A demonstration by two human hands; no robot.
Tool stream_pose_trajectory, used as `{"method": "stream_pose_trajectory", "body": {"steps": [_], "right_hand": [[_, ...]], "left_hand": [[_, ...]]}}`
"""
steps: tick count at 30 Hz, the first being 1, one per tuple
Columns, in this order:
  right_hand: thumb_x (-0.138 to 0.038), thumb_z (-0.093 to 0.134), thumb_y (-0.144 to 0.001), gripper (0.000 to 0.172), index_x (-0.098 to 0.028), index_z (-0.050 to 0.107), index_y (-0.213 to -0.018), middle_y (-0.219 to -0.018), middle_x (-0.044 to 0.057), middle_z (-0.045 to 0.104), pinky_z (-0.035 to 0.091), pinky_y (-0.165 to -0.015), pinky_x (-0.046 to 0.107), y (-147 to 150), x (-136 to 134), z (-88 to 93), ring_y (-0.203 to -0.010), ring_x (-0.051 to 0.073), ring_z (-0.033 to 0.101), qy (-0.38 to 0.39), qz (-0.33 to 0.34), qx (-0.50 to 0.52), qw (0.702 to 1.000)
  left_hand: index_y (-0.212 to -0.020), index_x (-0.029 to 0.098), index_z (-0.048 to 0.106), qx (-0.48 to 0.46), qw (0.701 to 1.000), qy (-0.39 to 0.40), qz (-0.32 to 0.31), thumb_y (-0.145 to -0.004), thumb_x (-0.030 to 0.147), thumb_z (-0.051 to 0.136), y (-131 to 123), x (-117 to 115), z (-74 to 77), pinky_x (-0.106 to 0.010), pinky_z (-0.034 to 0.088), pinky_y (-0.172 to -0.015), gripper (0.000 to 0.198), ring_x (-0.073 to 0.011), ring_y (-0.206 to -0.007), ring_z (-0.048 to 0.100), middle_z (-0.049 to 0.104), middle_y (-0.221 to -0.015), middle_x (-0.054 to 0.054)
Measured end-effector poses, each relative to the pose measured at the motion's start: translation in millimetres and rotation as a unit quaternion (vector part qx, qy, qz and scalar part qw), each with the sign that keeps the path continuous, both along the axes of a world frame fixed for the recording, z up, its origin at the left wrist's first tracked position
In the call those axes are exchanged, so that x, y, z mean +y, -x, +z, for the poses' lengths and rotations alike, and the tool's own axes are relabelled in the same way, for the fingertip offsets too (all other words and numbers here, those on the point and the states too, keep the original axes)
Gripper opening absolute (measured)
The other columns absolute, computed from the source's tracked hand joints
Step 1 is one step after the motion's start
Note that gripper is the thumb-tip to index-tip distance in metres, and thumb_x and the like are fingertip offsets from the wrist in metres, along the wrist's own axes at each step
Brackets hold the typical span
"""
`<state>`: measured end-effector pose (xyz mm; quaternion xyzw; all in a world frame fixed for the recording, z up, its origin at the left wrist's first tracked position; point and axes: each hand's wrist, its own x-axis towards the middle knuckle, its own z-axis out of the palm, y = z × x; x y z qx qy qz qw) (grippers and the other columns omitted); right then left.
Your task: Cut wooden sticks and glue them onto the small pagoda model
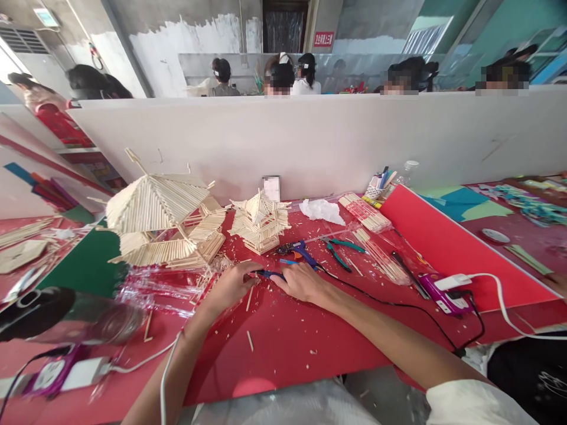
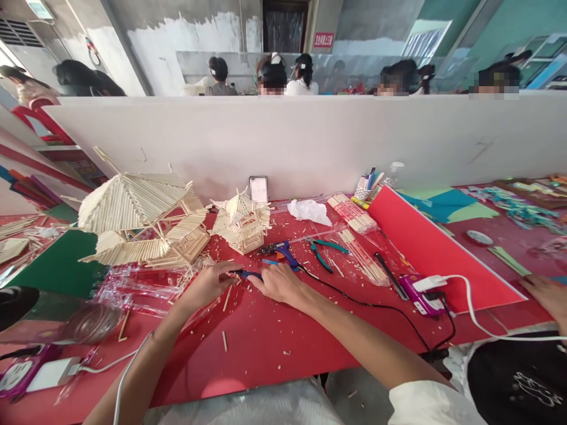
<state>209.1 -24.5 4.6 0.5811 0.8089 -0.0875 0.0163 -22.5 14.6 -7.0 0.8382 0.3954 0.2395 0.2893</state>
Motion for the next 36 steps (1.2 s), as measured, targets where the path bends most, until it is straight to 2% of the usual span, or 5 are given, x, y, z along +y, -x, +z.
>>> {"method": "stream_pose_trajectory", "body": {"steps": [9, 16, 23, 27, 36], "right_hand": [[-0.055, 0.035, -0.108, 0.053, -0.018, 0.069, -0.123, -0.111, 0.015, 0.080, 0.050, -0.083, 0.035, 3.0, -10.5, 6.2, -0.104, 0.032, 0.075, -0.016, -0.032, 0.045, 0.998], [-0.058, 0.034, -0.107, 0.058, -0.014, 0.071, -0.115, -0.109, 0.019, 0.079, 0.051, -0.085, 0.039, -0.8, -18.5, 6.9, -0.103, 0.035, 0.075, 0.025, -0.060, 0.039, 0.997], [-0.052, 0.035, -0.107, 0.055, -0.009, 0.066, -0.120, -0.110, 0.023, 0.076, 0.052, -0.085, 0.043, -5.6, -30.8, 6.4, -0.102, 0.037, 0.073, 0.055, -0.089, 0.022, 0.994], [-0.046, 0.041, -0.105, 0.050, -0.007, 0.061, -0.131, -0.127, 0.026, 0.068, 0.051, -0.092, 0.045, -4.7, -38.6, -0.2, -0.115, 0.037, 0.065, 0.026, -0.121, 0.025, 0.992], [-0.049, 0.057, -0.097, 0.058, -0.005, 0.060, -0.135, -0.136, 0.029, 0.060, 0.048, -0.099, 0.059, 7.5, -38.6, -22.9, -0.123, 0.043, 0.054, -0.017, -0.130, 0.005, 0.991]], "left_hand": [[-0.117, 0.023, 0.077, -0.036, 0.995, -0.080, -0.047, -0.098, 0.015, 0.054, 1.8, 8.3, -11.1, -0.037, 0.061, -0.096, 0.031, -0.0244, -0.108, 0.076, 0.079, -0.119, -0.009], [-0.120, 0.023, 0.074, 0.010, 0.990, -0.125, -0.066, -0.100, 0.011, 0.050, 6.8, 13.5, -29.6, -0.036, 0.061, -0.097, 0.033, -0.0214, -0.106, 0.076, 0.078, -0.119, -0.009], [-0.124, 0.025, 0.069, 0.052, 0.984, -0.124, -0.116, -0.093, -0.001, 0.046, 14.2, 11.8, -19.1, -0.034, 0.061, -0.094, 0.047, -0.0204, -0.108, 0.073, 0.072, -0.121, -0.008], [-0.125, 0.024, 0.069, 0.073, 0.983, -0.139, -0.091, -0.085, -0.007, 0.046, 22.8, 15.3, -15.8, -0.032, 0.060, -0.089, 0.055, -0.0207, -0.101, 0.073, 0.072, -0.114, -0.010], [-0.114, 0.026, 0.071, 0.079, 0.991, -0.097, -0.053, -0.100, 0.017, 0.049, 18.4, 15.1, -29.6, -0.027, 0.058, -0.079, 0.027, -0.0205, -0.089, 0.073, 0.072, -0.104, -0.007]]}}
